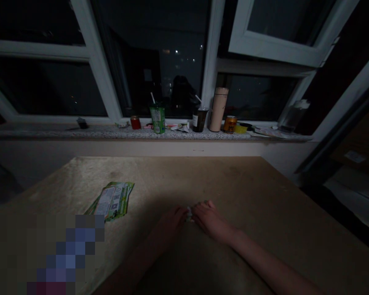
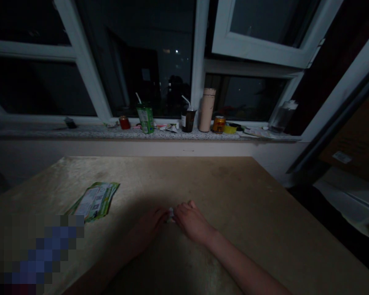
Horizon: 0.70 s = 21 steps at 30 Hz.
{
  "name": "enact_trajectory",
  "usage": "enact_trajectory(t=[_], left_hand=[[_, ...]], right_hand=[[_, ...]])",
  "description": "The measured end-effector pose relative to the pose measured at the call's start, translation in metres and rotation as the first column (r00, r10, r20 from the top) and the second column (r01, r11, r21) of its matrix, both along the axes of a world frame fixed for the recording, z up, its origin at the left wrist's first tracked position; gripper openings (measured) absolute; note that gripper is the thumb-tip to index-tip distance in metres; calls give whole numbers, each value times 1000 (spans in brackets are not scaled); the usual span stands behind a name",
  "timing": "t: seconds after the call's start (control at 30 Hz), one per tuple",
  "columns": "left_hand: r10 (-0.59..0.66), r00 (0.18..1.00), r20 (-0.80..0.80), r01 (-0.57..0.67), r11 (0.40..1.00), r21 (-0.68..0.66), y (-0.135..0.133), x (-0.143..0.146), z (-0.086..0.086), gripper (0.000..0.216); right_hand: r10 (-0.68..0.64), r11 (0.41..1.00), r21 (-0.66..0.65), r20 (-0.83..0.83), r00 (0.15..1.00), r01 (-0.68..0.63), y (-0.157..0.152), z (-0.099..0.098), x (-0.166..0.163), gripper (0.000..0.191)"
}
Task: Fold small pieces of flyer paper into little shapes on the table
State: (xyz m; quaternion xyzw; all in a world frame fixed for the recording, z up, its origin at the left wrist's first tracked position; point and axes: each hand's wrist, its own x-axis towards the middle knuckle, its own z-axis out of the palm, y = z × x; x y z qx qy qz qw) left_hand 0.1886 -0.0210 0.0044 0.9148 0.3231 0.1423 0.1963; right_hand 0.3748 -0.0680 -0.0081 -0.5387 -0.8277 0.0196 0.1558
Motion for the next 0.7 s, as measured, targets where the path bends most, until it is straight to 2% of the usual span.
enact_trajectory(t=[0.1, 0.17, 0.37, 0.5, 0.7], left_hand=[[25, 1000, 17, -25, 1000, 16, -15, -1, 4, 24], [0, 1000, 0, 0, 997, 78, -25, -3, 3, 35], [-51, 994, -96, 74, 963, 260, -50, -2, -13, 58], [-25, 998, -54, 37, 971, 237, -64, 0, -25, 75], [9, 996, -87, 11, 976, 218, -65, -3, -36, 81]], right_hand=[[-30, 999, -17, -76, 997, 29, 1, -2, 0, 13], [-42, 999, -35, -135, 990, 37, 3, -3, 1, 10], [-38, 998, -64, -188, 981, 26, 5, -5, 3, 9], [-27, 998, -65, -175, 984, 16, 4, -2, 2, 12], [-29, 998, -64, -149, 988, 20, 5, -2, 2, 11]])
